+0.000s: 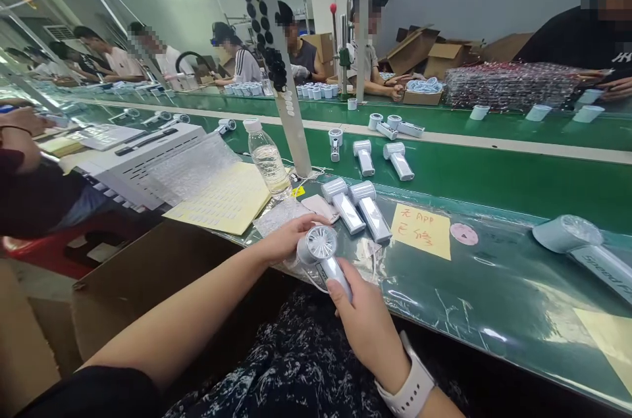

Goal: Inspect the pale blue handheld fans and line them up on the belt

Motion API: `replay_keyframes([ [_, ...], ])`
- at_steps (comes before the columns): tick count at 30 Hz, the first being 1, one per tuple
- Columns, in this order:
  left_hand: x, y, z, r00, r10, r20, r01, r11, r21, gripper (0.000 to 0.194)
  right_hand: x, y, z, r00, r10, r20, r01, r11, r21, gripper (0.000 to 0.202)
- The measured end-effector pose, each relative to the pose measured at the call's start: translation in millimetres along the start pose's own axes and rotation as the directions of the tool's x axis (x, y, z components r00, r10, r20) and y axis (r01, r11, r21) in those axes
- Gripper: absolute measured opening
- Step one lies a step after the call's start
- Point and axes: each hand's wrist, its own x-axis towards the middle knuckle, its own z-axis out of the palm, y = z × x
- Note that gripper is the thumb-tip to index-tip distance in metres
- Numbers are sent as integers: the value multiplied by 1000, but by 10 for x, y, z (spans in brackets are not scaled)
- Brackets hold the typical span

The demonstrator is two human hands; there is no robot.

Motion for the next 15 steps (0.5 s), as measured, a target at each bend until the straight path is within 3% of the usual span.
replay_keyframes([
  [3, -45, 54, -112, 998, -49, -49, 45, 997, -65, 47, 46, -109, -28, 999, 4, 37, 3, 982, -188, 48],
  [6, -150, 247, -187, 998, -36, -48, 33, 998, -59, 42, 56, -178, -39, 998, 15, 59, 4, 951, -309, 44],
  [9, -307, 492, -104, 995, 99, -30, -88, 960, 267, 38, 51, -208, 11, 999, -32, 31, 41, 907, -420, 43],
  [10, -365, 561, -38, 988, 156, 9, -145, 892, 428, 41, 53, -213, 30, 998, -54, 23, 59, 886, -460, 43],
  [12, -477, 660, 116, 951, 266, 161, -302, 671, 677, 47, 70, -219, 40, 995, -96, 9, 87, 864, -497, 40],
  [14, -568, 705, 240, 879, 352, 321, -457, 434, 776, 47, 103, -222, -8, 994, -112, -4, 102, 915, -390, 33],
  [15, -603, 714, 273, 852, 391, 349, -488, 347, 801, 46, 122, -225, -53, 996, -92, -4, 88, 964, -251, 32],
])
